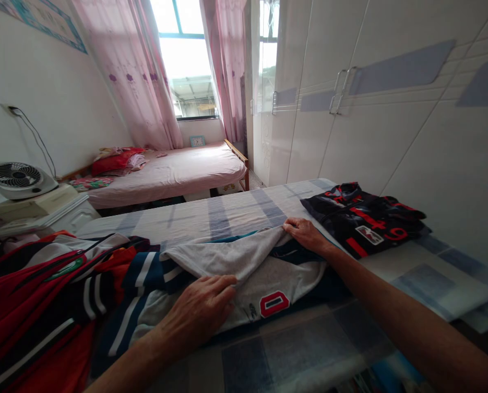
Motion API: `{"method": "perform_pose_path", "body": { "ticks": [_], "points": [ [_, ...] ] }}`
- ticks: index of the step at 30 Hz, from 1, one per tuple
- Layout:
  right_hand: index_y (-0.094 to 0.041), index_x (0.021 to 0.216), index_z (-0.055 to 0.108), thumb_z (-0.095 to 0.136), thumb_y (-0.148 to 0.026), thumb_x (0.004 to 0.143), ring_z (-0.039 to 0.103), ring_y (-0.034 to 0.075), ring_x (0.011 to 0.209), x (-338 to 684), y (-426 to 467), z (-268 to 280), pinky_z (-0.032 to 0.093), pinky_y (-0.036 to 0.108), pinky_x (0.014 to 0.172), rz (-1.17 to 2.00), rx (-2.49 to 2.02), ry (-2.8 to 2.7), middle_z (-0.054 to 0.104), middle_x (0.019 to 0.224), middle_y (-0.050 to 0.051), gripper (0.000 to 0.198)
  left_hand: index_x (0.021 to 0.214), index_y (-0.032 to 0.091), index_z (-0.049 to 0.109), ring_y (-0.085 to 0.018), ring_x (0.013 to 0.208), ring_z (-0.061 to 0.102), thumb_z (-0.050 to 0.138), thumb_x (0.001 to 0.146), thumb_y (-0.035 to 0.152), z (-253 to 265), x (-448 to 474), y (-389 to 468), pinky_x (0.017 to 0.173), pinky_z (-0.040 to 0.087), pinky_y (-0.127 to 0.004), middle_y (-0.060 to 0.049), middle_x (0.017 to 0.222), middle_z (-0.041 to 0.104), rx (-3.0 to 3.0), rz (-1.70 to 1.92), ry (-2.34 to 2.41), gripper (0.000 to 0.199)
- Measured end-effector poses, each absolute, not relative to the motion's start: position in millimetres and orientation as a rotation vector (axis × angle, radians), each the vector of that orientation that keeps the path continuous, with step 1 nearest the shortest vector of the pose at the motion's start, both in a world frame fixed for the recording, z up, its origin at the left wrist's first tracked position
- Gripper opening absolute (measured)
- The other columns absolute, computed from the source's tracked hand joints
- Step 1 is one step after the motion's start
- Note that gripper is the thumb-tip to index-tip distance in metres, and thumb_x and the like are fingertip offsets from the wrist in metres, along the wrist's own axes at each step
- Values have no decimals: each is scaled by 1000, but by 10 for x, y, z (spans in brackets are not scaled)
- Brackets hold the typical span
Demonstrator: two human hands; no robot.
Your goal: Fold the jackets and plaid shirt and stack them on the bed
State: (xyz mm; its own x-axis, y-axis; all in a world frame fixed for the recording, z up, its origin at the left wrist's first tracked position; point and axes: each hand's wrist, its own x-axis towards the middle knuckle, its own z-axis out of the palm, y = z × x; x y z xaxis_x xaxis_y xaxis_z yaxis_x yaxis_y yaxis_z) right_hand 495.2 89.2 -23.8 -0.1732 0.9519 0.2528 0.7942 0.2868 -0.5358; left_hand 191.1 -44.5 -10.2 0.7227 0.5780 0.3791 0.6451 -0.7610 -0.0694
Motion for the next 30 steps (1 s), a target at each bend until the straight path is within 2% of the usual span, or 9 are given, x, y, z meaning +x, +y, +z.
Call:
{"method": "perform_pose_path", "body": {
  "ticks": [3,7,9,12,15,18,20,25,30],
  "points": [
    [-19,73,62,43,-30,82,57,15,69,5004,834,-299,37,24,65,407,-1557,-2055,64,70,1,24,106,19,57,-23,104,61,49,90,30,-84,1643,-475,87,49,-36,-9,121,61,-2429,-644,-1292,21],
    [-19,77,62,42,-32,82,58,15,72,5027,794,-320,38,24,67,418,-1553,-2070,65,75,2,24,124,12,51,-35,118,52,55,78,59,-105,1231,-424,96,44,-49,-18,129,54,-2081,-660,-1791,66],
    [-20,76,62,42,-33,81,58,15,72,5015,795,-322,38,25,67,423,-1560,-2069,65,75,2,25,132,9,44,-36,115,54,56,72,67,-151,1120,-367,95,45,-49,-21,128,53,-2022,-765,-2057,85],
    [-19,77,63,41,-34,81,59,16,71,4985,798,-331,38,25,66,428,-1562,-2071,65,74,3,26,140,5,30,-31,97,64,57,68,66,-216,1090,-226,79,53,-42,-21,121,57,-1896,-1102,-2486,99],
    [-19,79,64,41,-34,81,60,16,71,4973,797,-335,39,25,66,434,-1568,-2067,66,75,3,27,128,7,47,-28,88,66,57,68,56,-189,1144,-91,73,54,-38,-16,105,66,-1913,-1286,-2564,78],
    [-20,80,64,41,-34,81,60,16,74,4999,819,-319,40,25,67,443,-1595,-2065,67,77,3,27,104,16,63,-25,91,64,53,71,39,-25,1201,-91,82,51,-35,-8,95,68,-2019,-1333,-2385,42],
    [-20,79,63,41,-33,81,61,16,75,5023,854,-310,40,25,67,414,-1637,-2070,67,77,3,27,98,20,65,-22,95,61,50,73,30,107,1197,-179,88,47,-34,-6,97,66,-2046,-1311,-2107,30],
    [-18,81,61,42,-29,81,61,20,80,4993,879,-332,41,29,72,301,-1730,-2036,67,82,7,22,91,20,68,-27,96,57,48,77,18,93,965,-447,90,45,-44,-8,95,64,-2123,-674,-1691,23],
    [-20,98,59,52,-22,78,49,25,119,4762,613,-291,37,39,96,-32,-1285,-2258,60,121,10,21,113,19,63,-28,99,59,51,80,22,-217,738,-531,86,50,-42,-11,106,63,-2149,-455,-1706,35]
  ]
}}
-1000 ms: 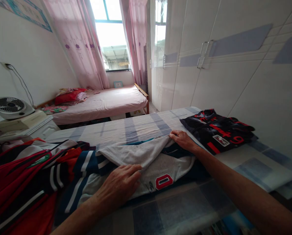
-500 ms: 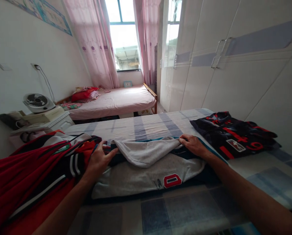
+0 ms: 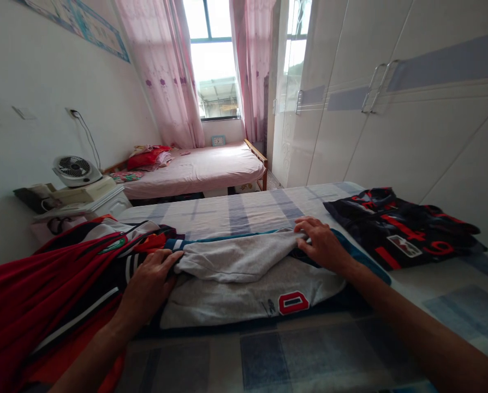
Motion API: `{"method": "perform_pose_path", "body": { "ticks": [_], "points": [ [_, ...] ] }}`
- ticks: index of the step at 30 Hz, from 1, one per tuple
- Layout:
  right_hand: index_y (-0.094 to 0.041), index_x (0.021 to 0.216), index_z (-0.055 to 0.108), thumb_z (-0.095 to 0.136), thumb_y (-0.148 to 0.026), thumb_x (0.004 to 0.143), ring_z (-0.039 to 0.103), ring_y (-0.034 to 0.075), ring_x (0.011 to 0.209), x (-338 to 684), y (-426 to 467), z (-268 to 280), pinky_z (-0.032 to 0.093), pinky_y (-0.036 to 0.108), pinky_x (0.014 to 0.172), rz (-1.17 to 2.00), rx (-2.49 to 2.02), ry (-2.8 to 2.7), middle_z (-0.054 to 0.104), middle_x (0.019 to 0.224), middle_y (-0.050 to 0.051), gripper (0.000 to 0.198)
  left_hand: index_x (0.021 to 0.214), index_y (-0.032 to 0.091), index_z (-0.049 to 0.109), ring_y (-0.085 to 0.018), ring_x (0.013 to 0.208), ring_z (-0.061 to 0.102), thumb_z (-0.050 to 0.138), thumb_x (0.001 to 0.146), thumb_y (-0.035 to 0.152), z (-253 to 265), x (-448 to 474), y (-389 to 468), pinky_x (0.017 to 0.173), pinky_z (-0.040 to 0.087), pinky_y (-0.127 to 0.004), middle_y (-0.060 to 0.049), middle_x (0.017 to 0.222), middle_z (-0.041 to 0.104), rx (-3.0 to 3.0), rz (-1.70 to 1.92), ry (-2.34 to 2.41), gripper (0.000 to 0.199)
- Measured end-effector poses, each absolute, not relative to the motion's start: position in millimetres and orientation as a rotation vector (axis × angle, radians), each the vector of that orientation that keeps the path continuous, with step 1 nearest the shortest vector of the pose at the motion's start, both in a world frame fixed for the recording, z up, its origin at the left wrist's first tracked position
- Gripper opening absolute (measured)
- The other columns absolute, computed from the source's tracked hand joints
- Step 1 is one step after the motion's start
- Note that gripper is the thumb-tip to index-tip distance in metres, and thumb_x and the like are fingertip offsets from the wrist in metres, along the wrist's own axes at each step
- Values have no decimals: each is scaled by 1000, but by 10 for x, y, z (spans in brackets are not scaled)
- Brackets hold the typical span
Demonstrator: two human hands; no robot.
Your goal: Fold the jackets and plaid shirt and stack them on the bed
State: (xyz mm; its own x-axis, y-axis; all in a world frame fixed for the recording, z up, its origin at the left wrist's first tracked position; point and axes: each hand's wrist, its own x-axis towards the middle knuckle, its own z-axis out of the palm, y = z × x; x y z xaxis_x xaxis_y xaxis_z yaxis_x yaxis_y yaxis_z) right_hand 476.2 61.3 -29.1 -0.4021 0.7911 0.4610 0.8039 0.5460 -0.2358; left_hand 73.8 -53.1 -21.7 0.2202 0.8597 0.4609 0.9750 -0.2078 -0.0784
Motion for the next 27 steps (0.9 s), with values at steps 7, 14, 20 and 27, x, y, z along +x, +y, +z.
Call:
{"method": "perform_pose_path", "body": {
  "ticks": [7,14,20,27],
  "points": [
    [-22,86,62,50,-16,85,44,26,128,4539,457,-289,31,45,102,-170,-1020,-2509,64,119,6,14,112,17,65,-26,90,58,47,86,14,-187,928,-527,79,50,-39,-12,99,62,-2072,-423,-1568,32],
    [-23,88,63,49,-20,81,46,27,126,4811,460,-316,34,46,102,-133,-1177,-2424,63,121,4,16,101,18,69,-24,97,59,46,78,1,-224,1073,-659,86,51,-40,-10,105,65,-2324,-282,-1493,37],
    [-19,111,60,39,-38,86,54,28,115,5391,220,-340,40,42,98,-150,-1695,-1920,59,123,12,38,127,19,55,-25,124,49,45,90,22,-115,1289,-742,101,43,-42,-11,137,51,-2203,-662,-1589,39],
    [-12,115,62,33,-61,82,60,33,106,5939,78,-592,45,43,91,199,-2164,-1748,65,114,18,66,124,18,59,-28,126,50,47,91,41,-500,1435,-623,106,36,-50,-13,131,59,-2443,-334,-1581,43]
  ]
}}
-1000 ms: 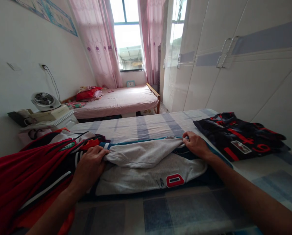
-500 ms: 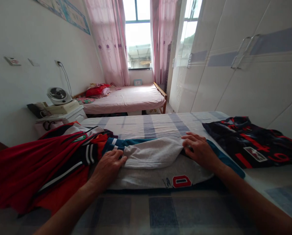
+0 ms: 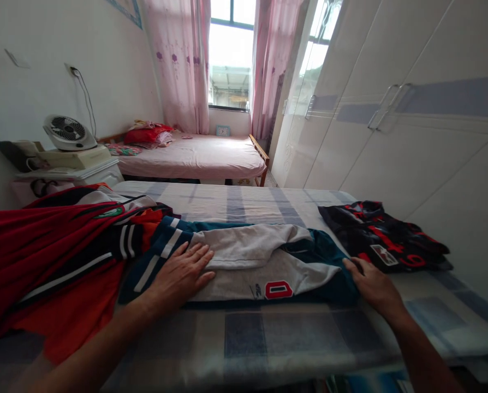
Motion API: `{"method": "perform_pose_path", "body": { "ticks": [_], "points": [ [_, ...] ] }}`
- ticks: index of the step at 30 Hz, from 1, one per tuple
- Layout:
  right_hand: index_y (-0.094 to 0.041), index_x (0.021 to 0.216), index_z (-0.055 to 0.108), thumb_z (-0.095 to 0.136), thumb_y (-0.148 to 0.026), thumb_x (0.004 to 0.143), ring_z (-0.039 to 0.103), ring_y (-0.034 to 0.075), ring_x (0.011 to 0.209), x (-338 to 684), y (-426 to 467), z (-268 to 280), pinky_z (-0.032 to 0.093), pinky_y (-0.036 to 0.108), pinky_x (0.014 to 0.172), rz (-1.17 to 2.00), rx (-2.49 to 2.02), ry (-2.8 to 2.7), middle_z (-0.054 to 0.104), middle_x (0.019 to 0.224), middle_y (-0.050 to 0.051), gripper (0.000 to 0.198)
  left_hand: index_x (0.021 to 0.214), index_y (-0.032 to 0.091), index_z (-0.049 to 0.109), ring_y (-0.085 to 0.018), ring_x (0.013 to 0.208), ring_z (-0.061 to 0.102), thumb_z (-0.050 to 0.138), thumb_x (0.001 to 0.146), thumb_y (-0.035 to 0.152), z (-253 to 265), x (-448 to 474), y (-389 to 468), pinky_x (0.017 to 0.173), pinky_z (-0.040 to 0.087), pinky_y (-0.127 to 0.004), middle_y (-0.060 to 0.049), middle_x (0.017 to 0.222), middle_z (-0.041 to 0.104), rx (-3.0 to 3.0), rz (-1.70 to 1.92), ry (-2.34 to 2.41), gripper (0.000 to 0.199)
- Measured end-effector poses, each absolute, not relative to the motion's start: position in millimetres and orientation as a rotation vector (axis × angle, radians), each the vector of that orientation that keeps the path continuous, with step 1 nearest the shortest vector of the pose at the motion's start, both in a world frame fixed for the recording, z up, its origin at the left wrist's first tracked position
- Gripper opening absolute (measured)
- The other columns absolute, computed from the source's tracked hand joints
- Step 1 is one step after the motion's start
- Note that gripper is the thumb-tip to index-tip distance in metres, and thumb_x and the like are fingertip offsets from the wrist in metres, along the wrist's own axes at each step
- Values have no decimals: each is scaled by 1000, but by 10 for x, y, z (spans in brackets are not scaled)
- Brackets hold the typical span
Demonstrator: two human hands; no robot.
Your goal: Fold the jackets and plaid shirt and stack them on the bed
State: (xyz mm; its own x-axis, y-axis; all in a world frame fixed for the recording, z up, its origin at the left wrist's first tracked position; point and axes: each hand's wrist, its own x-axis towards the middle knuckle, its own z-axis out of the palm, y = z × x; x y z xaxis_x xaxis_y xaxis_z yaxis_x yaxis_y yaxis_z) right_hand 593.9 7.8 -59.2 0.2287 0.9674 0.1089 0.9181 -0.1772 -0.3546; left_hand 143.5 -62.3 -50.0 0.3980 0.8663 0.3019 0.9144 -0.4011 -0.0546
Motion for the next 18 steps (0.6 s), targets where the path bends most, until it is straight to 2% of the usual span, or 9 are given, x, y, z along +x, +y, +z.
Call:
{"method": "perform_pose_path", "body": {
  "ticks": [3,7,11,14,18],
  "points": [
    [-12,114,64,36,-64,79,62,34,102,5965,94,-570,46,43,88,333,-2210,-1670,68,108,18,69,123,16,60,-28,130,45,43,93,41,-422,1590,-611,108,35,-49,-15,136,55,-2403,-439,-1636,43],
    [-10,101,68,51,-65,70,65,33,98,5969,144,-501,48,40,86,625,-2138,-1600,70,102,17,66,136,17,47,-27,138,33,43,93,41,-416,1901,-624,111,29,-49,-14,146,42,-2444,-537,-1613,49],
    [-18,93,70,60,-58,67,68,29,92,5998,142,-485,51,39,84,925,-1932,-1599,74,92,8,49,135,19,48,-28,133,42,46,91,46,-599,2076,-609,108,32,-51,-12,141,49,-2576,-476,-1684,52],
    [-20,94,69,61,-53,68,68,29,95,6025,124,-472,53,38,84,888,-1919,-1526,74,95,9,43,131,19,51,-27,132,42,42,92,47,-625,2099,-601,108,32,-49,-12,141,49,-2552,-514,-1739,49],
    [-19,110,64,59,-49,70,68,32,91,6010,102,-392,58,40,69,935,-1989,-1334,71,102,15,51,134,14,48,-26,136,36,38,94,45,-572,2119,-600,109,31,-43,-16,145,43,-2502,-591,-1793,51]
  ]
}}
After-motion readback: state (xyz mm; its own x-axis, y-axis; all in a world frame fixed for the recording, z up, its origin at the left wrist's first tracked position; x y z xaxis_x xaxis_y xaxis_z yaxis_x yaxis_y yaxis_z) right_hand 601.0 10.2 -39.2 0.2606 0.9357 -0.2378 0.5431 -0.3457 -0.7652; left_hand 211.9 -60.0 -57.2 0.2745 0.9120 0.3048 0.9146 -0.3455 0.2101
